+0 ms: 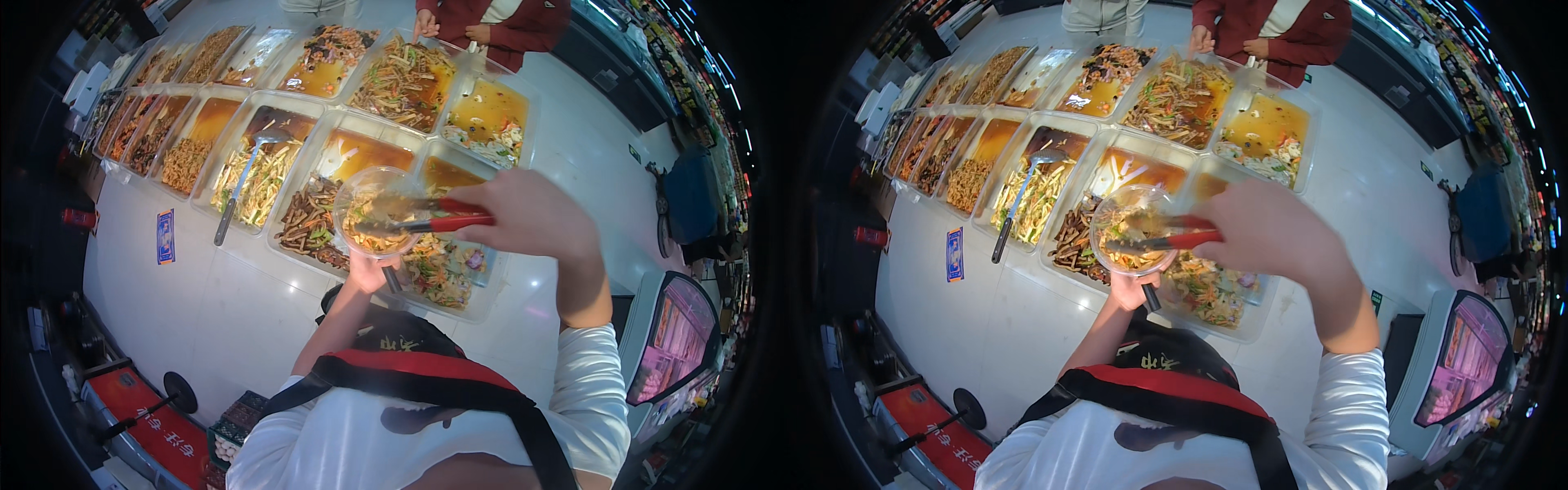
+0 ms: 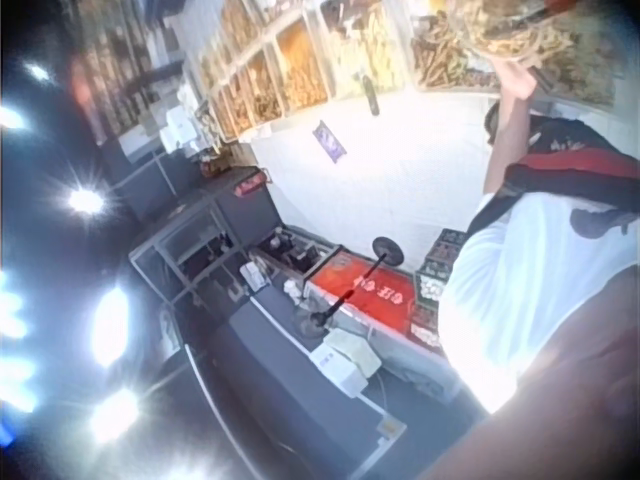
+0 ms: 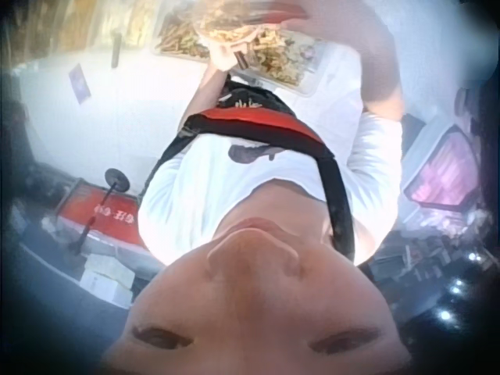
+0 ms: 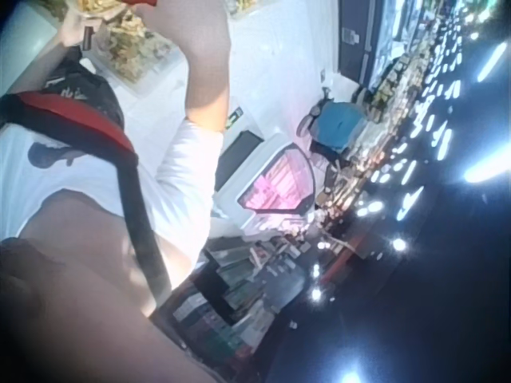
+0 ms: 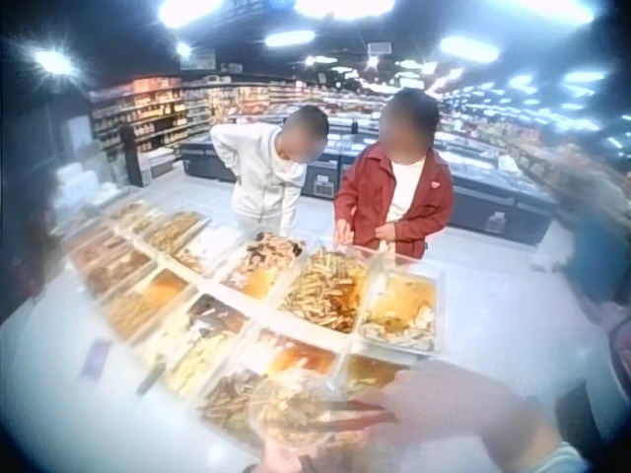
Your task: The person uses tongs to transfer various prepared foods from display trays into a clear plastic bowl. They then use a marker to write on the bowl's lid and place it on the counter. The person repeats the process with a second bowl, filling it with different items and labeling it.
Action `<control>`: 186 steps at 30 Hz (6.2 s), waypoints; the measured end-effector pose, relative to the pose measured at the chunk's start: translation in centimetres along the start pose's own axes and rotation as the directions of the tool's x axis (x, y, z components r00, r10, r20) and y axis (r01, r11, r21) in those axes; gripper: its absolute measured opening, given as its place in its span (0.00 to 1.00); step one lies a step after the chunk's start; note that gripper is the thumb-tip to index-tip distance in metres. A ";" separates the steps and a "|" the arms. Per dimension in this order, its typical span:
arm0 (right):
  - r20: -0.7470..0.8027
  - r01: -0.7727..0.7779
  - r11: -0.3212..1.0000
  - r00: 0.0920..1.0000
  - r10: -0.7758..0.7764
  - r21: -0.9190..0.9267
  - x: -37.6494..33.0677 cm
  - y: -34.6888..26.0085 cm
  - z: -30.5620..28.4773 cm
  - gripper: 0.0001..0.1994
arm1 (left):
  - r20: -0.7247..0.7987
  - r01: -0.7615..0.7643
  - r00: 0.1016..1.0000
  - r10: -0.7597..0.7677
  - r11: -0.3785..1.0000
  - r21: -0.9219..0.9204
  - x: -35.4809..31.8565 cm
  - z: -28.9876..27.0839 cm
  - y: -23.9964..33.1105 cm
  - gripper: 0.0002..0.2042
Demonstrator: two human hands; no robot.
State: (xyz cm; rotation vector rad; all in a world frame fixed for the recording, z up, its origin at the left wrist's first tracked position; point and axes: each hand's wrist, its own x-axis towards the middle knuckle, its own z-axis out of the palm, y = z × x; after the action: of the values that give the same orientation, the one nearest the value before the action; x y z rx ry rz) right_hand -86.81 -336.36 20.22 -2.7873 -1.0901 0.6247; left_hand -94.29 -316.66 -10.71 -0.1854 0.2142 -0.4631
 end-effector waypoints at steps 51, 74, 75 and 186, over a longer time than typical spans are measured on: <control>0.233 -0.368 0.245 0.864 0.445 0.897 42.0 19.2 18.6 0.19 | -0.204 -0.116 0.976 0.081 0.979 -0.168 -3.8 1.2 32.1 0.42; 0.277 -0.103 -0.390 0.865 0.419 0.915 35.7 20.6 18.0 0.18 | -0.306 -0.028 0.951 0.055 0.996 0.090 2.4 3.4 32.8 0.39; 0.282 -0.105 -0.391 0.859 0.427 0.914 35.4 20.7 17.9 0.18 | -0.265 -0.028 0.962 0.059 0.992 0.120 3.0 3.2 32.9 0.39; 0.327 -0.159 -0.407 0.862 0.388 0.900 39.1 20.1 17.0 0.14 | -0.247 -0.216 0.932 0.265 0.954 0.208 5.4 4.2 30.9 0.34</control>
State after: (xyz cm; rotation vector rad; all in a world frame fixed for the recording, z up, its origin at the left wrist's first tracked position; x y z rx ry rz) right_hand -55.01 -326.38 -13.17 -1.2418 0.4510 0.7514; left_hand -75.54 -291.49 -14.43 0.0822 0.4585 -0.2580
